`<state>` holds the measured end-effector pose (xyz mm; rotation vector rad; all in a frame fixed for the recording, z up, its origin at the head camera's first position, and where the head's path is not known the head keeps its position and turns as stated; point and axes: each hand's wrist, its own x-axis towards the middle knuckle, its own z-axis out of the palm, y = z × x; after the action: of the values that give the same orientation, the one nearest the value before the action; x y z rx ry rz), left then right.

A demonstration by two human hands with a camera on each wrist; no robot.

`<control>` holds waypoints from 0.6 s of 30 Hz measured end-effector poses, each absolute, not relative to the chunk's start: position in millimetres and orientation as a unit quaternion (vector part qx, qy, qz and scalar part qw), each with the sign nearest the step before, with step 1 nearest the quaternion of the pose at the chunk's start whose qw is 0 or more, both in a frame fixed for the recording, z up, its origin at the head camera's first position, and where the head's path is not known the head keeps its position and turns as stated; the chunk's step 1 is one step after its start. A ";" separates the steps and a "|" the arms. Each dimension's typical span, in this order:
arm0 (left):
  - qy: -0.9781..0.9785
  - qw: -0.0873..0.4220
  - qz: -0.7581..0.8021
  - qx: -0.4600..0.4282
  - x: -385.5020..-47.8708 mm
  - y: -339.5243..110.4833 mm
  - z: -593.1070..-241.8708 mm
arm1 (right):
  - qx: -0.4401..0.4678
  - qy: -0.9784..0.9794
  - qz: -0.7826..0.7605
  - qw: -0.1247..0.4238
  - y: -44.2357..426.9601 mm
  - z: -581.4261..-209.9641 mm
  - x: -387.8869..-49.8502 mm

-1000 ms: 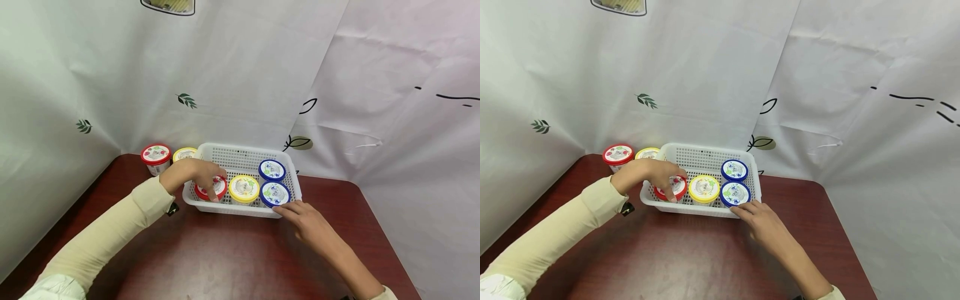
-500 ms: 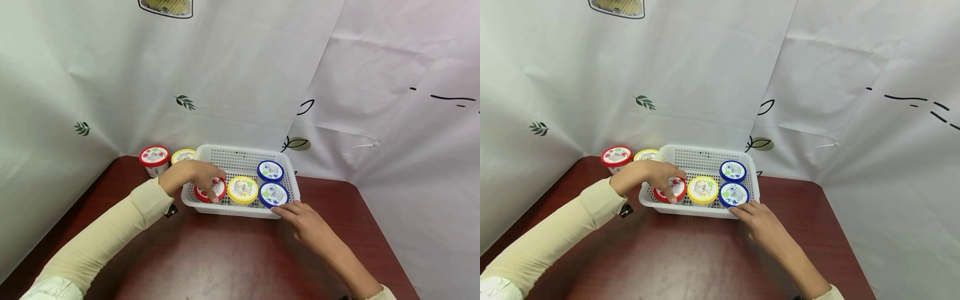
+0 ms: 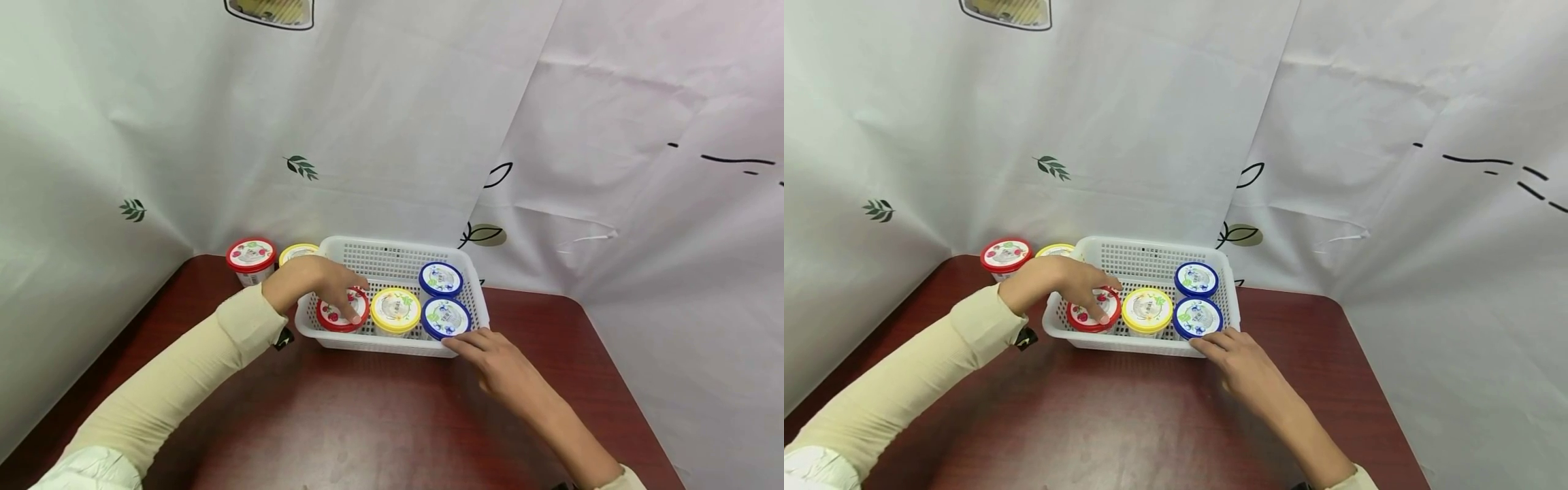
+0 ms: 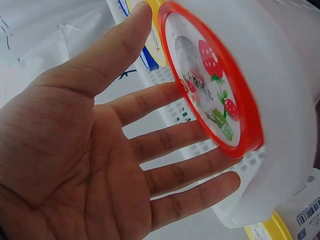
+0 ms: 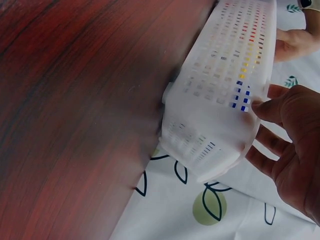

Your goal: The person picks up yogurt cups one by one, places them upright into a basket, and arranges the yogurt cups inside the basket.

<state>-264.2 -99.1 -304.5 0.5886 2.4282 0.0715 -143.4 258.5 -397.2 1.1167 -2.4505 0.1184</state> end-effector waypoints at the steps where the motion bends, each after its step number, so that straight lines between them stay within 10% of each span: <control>1: 0.922 0.316 0.026 0.223 -263.9 -99.9 -303.2 | 0.405 -0.886 0.043 0.221 258.5 -397.1 -143.4; 18: 0.924 0.316 0.022 0.212 -262.8 -117.3 -285.1 | 0.415 -0.879 0.044 0.231 256.6 -392.7 -141.3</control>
<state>-262.8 -117.3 -285.1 0.5584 2.4342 0.0573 -141.3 256.6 -392.7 1.1421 -2.4161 0.1200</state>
